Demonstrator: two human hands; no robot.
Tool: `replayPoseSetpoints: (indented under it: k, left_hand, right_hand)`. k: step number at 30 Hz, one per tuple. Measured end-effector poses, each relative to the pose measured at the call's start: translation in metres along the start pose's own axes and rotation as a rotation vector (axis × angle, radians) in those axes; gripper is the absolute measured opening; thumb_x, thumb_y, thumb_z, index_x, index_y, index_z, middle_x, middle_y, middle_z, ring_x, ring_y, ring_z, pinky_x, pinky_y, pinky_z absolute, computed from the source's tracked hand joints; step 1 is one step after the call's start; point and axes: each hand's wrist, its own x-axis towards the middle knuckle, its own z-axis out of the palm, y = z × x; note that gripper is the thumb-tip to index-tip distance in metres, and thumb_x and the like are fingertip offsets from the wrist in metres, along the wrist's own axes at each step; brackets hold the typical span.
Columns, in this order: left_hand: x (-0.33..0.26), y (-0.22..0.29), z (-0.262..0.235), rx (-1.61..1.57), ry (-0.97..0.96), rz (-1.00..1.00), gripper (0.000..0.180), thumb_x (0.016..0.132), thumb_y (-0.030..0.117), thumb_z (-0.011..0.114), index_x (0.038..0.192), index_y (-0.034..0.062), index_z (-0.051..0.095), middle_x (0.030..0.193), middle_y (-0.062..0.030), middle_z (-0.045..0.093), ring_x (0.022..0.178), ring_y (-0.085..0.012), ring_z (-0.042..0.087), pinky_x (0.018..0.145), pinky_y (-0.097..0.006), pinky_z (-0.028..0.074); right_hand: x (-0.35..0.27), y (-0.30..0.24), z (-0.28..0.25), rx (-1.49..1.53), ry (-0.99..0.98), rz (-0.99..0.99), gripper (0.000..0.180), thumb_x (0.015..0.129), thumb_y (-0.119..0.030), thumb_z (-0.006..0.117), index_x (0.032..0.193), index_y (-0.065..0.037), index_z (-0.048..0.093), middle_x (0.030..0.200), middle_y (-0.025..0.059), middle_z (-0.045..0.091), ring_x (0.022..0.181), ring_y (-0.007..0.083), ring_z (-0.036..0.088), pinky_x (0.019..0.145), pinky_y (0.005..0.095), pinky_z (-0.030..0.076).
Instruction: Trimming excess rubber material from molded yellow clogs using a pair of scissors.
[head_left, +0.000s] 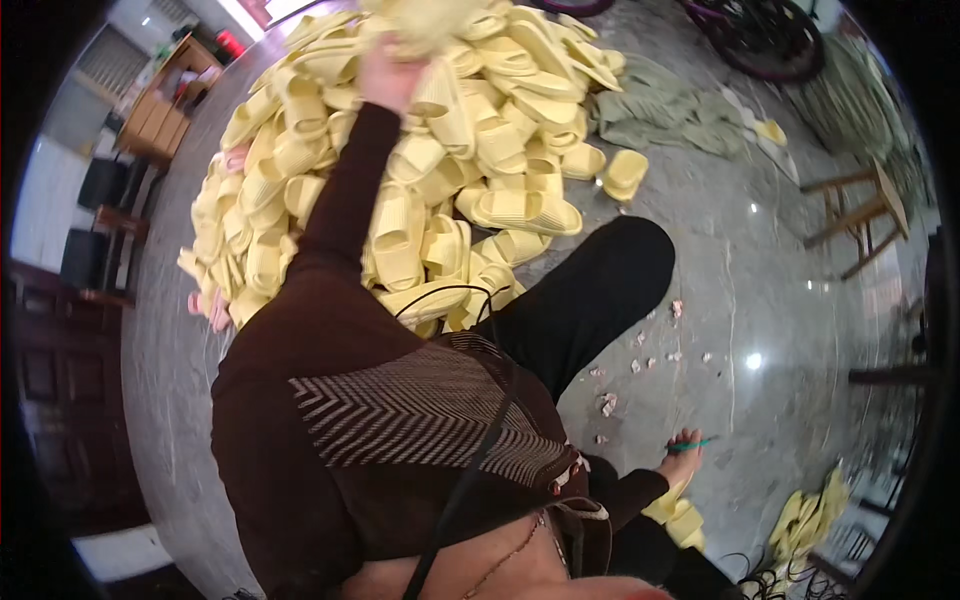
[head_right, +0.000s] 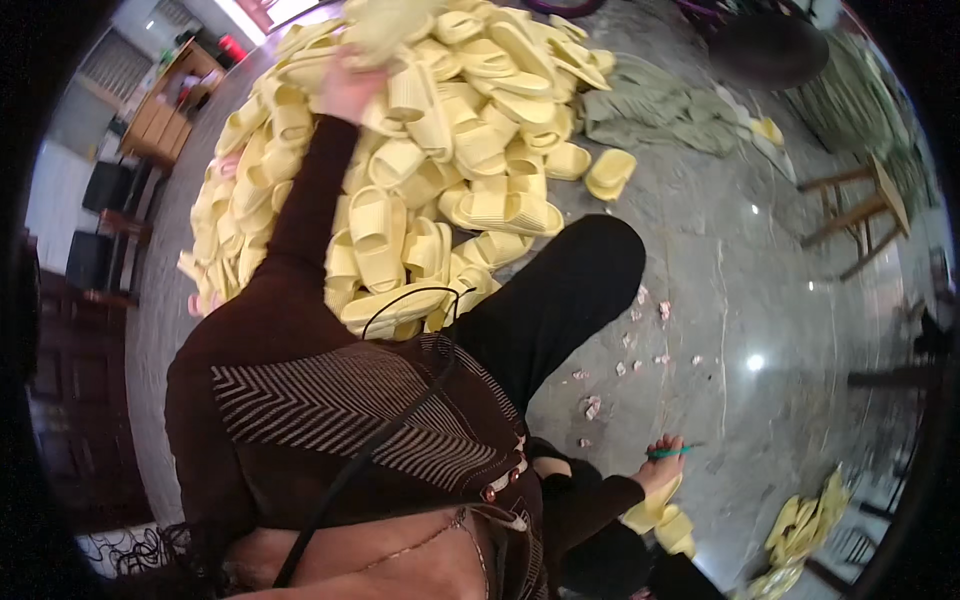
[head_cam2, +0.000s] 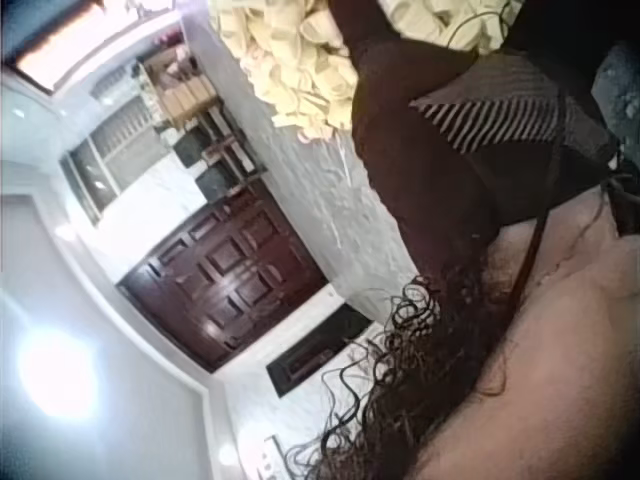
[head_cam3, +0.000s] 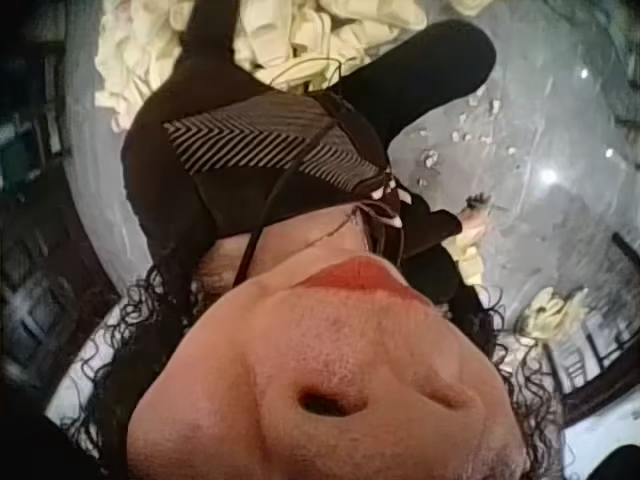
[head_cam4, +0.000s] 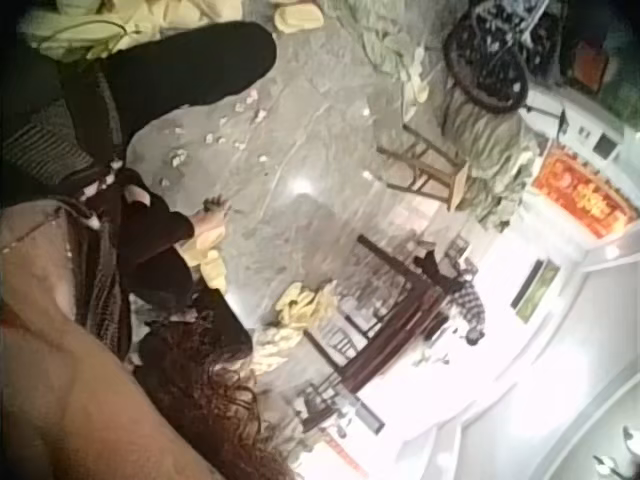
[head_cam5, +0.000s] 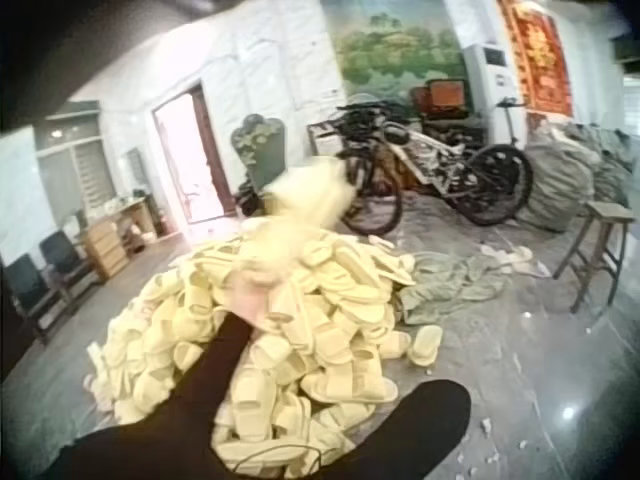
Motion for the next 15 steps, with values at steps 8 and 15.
replayPoseSetpoints:
  k: [8, 15]
  left_hand:
    - [0.169, 0.038, -0.233, -0.793, -0.048, -0.503, 0.053, 0.082, 0.029, 0.042, 0.124, -0.0028, 0.032, 0.127, -0.0165, 0.035, 0.116, -0.0299, 0.034, 0.096, -0.042, 0.03]
    - [0.086, -0.081, 0.067, -0.722, -0.407, -0.948, 0.024, 0.078, 0.003, 0.046, 0.1, -0.0051, 0.043, 0.092, -0.0135, 0.046, 0.087, -0.0234, 0.046, 0.082, -0.039, 0.036]
  right_hand:
    - [0.019, 0.053, 0.041, -0.28, -0.079, -0.057, 0.016, 0.075, -0.016, 0.057, 0.088, -0.006, 0.054, 0.067, 0.0027, 0.056, 0.054, 0.0103, 0.051, 0.044, 0.0233, 0.038]
    - [0.036, 0.121, 0.038, -0.882, -0.027, -0.199, 0.038, 0.061, -0.029, 0.068, 0.086, -0.001, 0.061, 0.084, 0.0208, 0.059, 0.083, 0.034, 0.057, 0.072, 0.0399, 0.045]
